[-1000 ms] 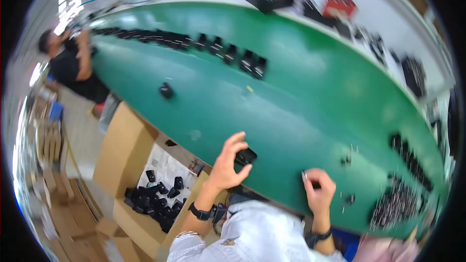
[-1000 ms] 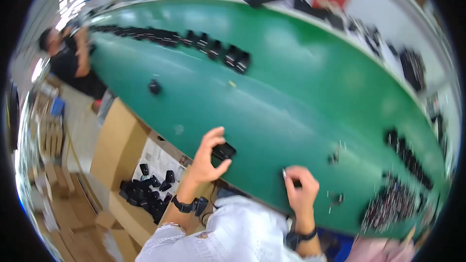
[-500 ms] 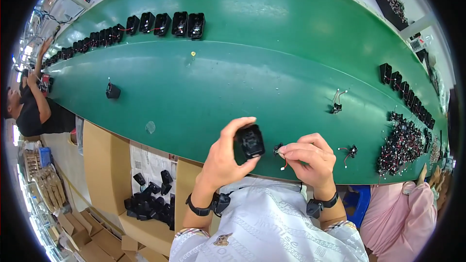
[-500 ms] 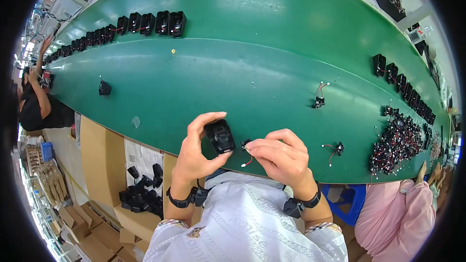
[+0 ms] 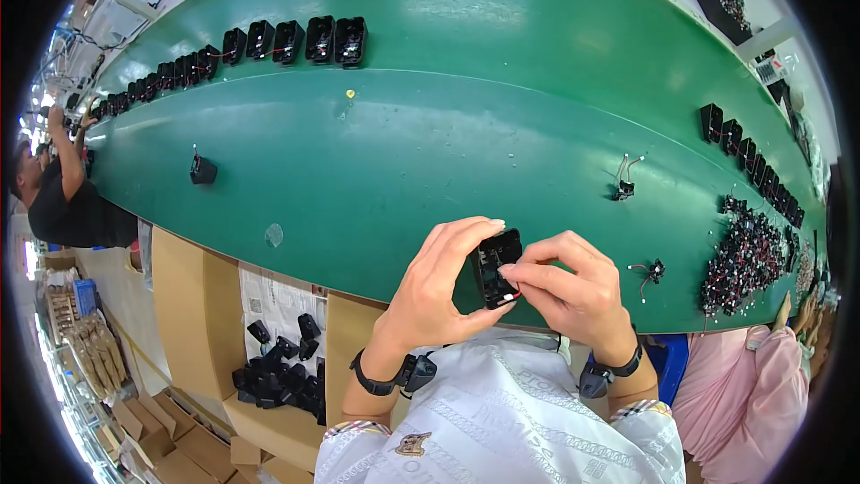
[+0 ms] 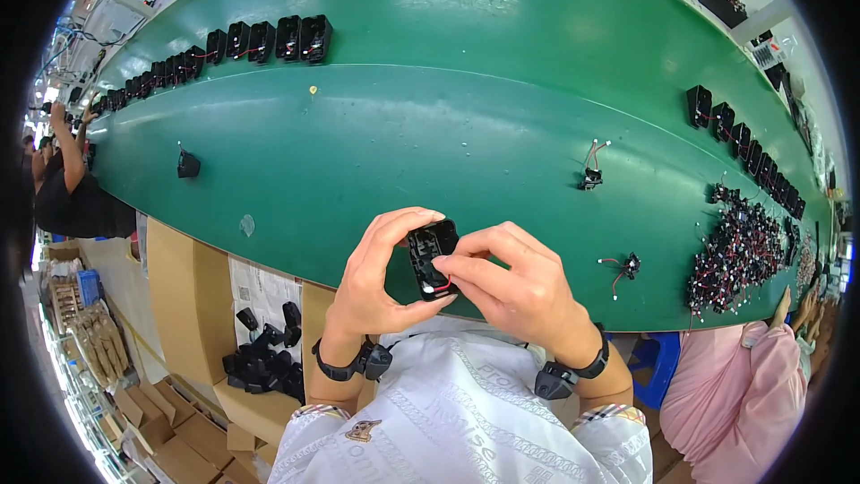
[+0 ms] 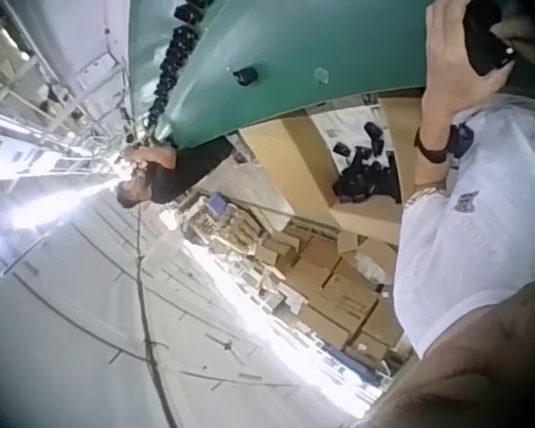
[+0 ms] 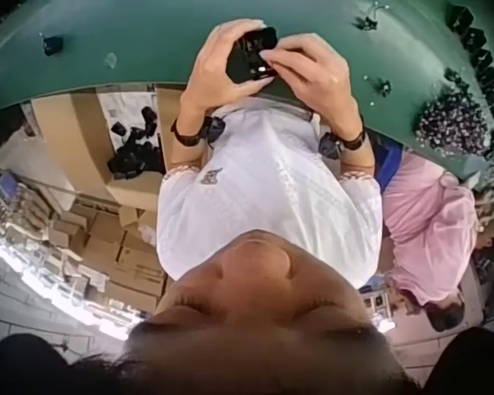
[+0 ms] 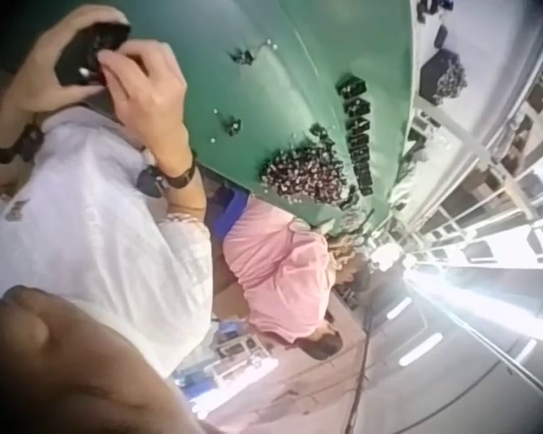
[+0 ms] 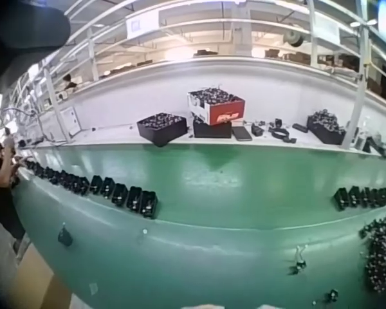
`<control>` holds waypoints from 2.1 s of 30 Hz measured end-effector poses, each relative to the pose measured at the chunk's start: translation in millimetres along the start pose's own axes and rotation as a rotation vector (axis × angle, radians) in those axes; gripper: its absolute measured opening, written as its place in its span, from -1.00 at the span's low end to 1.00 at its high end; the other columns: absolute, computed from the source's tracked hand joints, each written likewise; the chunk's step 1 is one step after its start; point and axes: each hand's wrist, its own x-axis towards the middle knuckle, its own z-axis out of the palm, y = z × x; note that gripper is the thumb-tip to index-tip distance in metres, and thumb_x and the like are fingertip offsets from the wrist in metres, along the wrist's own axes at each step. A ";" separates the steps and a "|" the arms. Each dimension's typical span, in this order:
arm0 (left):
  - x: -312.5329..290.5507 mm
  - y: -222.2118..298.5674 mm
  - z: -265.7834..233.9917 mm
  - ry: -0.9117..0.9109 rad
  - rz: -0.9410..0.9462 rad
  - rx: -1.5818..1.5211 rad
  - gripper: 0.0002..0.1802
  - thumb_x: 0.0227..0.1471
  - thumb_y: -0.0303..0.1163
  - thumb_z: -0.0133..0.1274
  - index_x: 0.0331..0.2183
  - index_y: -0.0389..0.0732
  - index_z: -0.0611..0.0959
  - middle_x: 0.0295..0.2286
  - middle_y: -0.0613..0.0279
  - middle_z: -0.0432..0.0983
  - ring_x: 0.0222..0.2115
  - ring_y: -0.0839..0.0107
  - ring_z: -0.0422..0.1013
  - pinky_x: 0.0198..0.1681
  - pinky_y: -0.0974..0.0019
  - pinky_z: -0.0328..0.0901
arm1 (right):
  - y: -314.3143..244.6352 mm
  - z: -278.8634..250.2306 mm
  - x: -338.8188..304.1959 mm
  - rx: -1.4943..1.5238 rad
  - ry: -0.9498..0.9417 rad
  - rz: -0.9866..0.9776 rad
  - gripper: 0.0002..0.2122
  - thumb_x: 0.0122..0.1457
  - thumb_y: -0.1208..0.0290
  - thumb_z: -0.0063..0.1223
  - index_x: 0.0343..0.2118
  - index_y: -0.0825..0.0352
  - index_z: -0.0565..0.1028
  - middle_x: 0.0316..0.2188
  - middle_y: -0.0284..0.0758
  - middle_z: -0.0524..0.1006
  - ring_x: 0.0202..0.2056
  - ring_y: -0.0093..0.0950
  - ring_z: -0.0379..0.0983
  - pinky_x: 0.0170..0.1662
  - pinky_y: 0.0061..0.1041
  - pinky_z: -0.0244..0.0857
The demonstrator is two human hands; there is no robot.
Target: The person picks up a plastic housing and a circuit board, fits the board into the housing, and then installs a small fan. After pressing the components into place, they snap a cover onto the housing and place the finished unit into a box.
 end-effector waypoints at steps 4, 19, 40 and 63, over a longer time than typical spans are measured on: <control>1.7 0.9 2.5 -0.015 -0.003 -0.033 -0.14 -0.36 -0.44 0.46 0.06 -0.25 0.47 -0.04 0.05 0.52 0.01 0.12 0.44 -0.01 0.18 0.40 | 7.2 -13.1 4.3 -0.007 -0.046 -0.093 -0.73 -0.18 0.64 0.36 -0.34 0.25 0.67 -0.42 -0.38 0.55 -0.46 -0.44 0.48 -0.44 -0.50 0.37; 5.8 -8.3 31.4 0.259 0.200 0.244 -0.11 -0.37 -0.43 0.44 0.08 -0.23 0.44 -0.01 0.01 0.48 -0.08 0.07 0.46 -0.08 0.09 0.33 | -3.2 15.9 -14.0 -0.013 0.346 0.133 -0.80 -0.13 0.68 0.27 -0.57 0.35 0.41 -0.50 -0.28 0.45 -0.55 -0.54 0.41 -0.54 -0.57 0.29; 2.5 -7.7 32.7 0.244 0.228 0.213 -0.14 -0.33 -0.43 0.46 0.06 -0.22 0.43 -0.02 -0.05 0.49 -0.08 0.01 0.45 0.00 0.04 0.33 | 7.7 8.5 -10.0 0.521 0.176 0.605 -0.66 -0.02 0.49 0.44 -0.27 0.30 0.43 -0.37 -0.48 0.49 -0.43 -0.79 0.36 -0.44 -0.77 0.23; 17.3 -14.0 31.4 0.071 0.190 0.141 -0.13 -0.40 -0.44 0.50 0.04 -0.23 0.49 -0.07 0.03 0.54 -0.07 0.06 0.48 -0.01 0.08 0.38 | 37.8 -21.1 -16.5 0.026 -0.039 0.030 -0.78 -0.12 0.61 0.36 -0.34 0.24 0.70 -0.47 -0.39 0.52 -0.50 -0.49 0.45 -0.47 -0.53 0.34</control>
